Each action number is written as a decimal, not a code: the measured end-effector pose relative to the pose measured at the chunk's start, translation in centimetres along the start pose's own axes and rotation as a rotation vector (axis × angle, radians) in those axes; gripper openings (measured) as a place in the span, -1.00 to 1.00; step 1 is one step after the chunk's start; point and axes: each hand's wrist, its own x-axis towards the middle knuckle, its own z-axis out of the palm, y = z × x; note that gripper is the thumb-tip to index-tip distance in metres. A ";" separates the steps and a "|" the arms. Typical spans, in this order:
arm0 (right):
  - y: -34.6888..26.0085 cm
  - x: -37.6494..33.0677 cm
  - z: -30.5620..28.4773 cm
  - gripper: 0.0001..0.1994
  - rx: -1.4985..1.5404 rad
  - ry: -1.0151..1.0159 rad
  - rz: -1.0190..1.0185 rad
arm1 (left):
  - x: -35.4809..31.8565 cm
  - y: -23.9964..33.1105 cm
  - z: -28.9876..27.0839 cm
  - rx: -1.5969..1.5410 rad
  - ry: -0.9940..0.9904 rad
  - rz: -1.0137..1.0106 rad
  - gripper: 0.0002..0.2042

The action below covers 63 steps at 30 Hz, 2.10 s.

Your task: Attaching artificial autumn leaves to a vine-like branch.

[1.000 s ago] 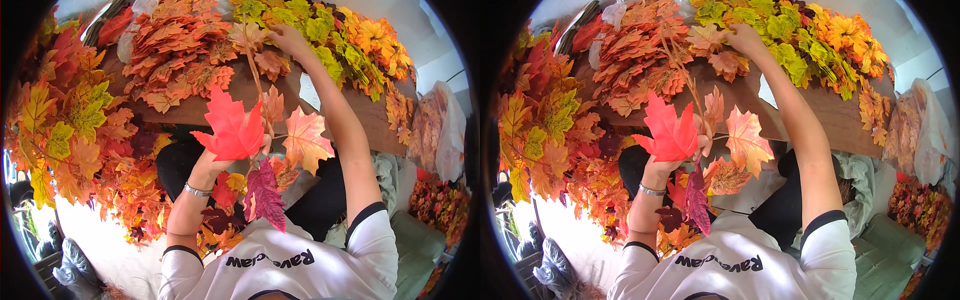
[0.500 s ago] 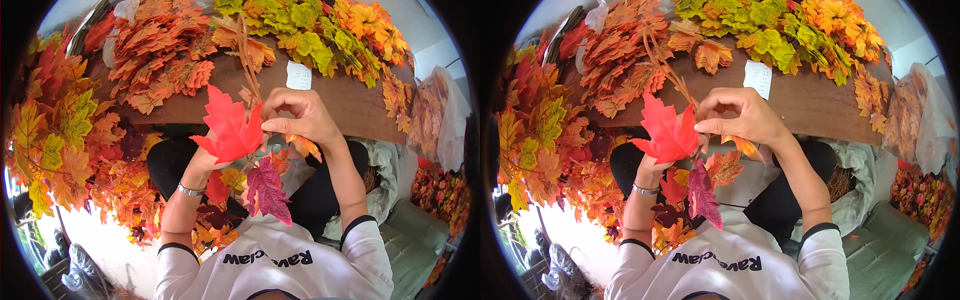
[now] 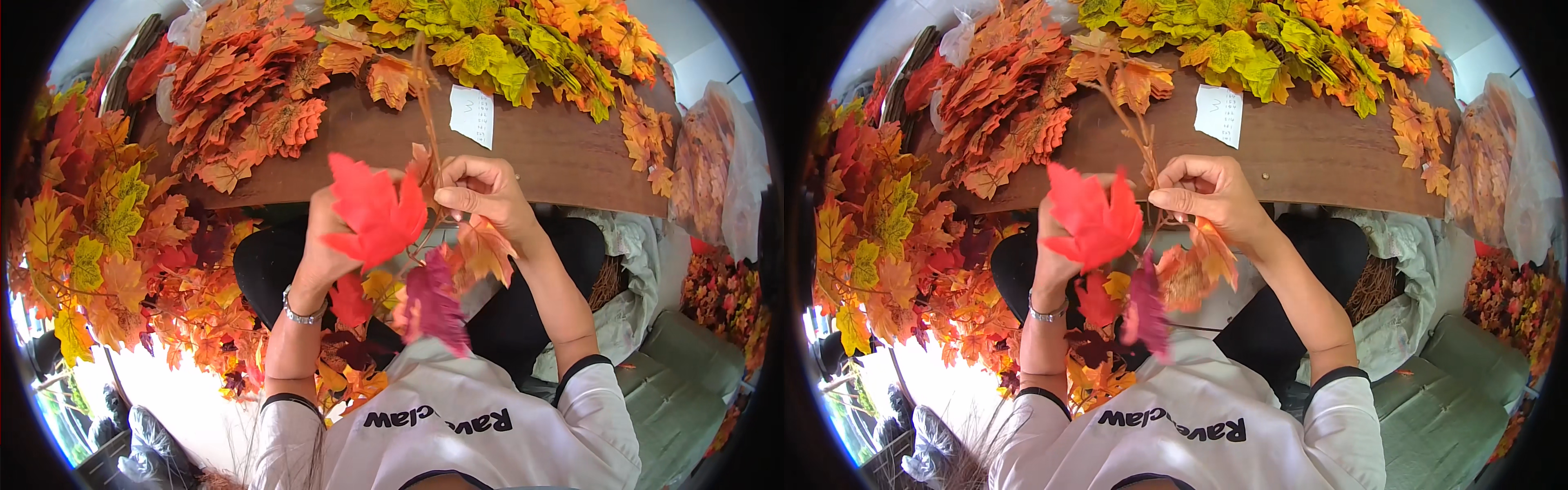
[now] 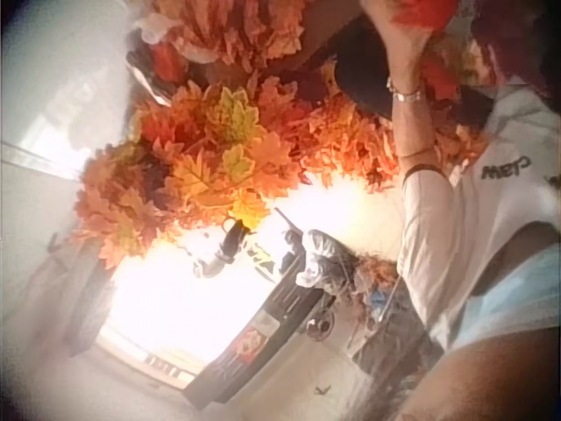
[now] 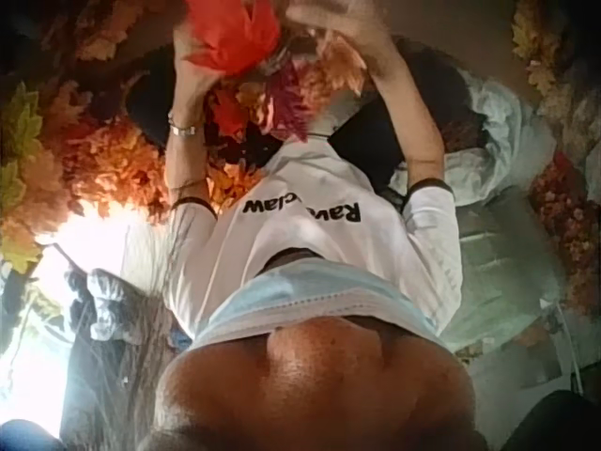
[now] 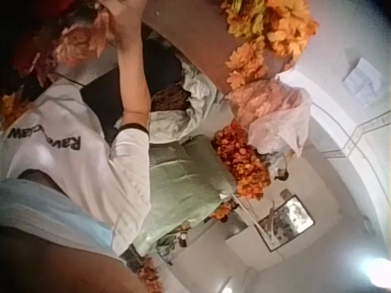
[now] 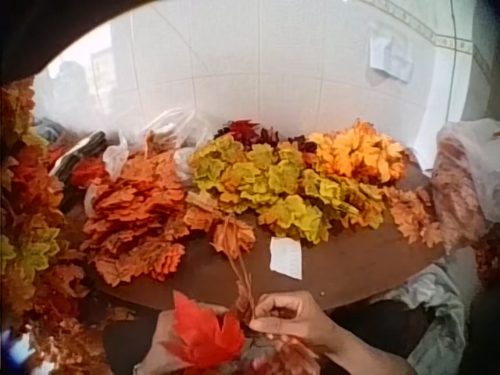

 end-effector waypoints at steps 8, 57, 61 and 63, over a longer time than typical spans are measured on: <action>0.8 -0.3 2.0 -0.88 -0.412 0.029 -0.178 | 0.7 -1.1 0.8 -0.213 0.161 0.069 -0.81; -1.2 -0.5 0.9 -0.77 -0.020 -0.087 0.126 | -0.1 -0.4 0.7 -0.270 -0.127 -0.077 -0.84; -1.1 -0.4 1.7 -0.69 0.133 -0.100 0.183 | -0.3 -0.1 0.8 -0.339 -0.128 -0.087 -0.88; -1.0 -0.3 1.7 -0.67 0.099 -0.131 0.192 | -0.4 0.4 1.2 -0.287 -0.092 -0.041 -0.89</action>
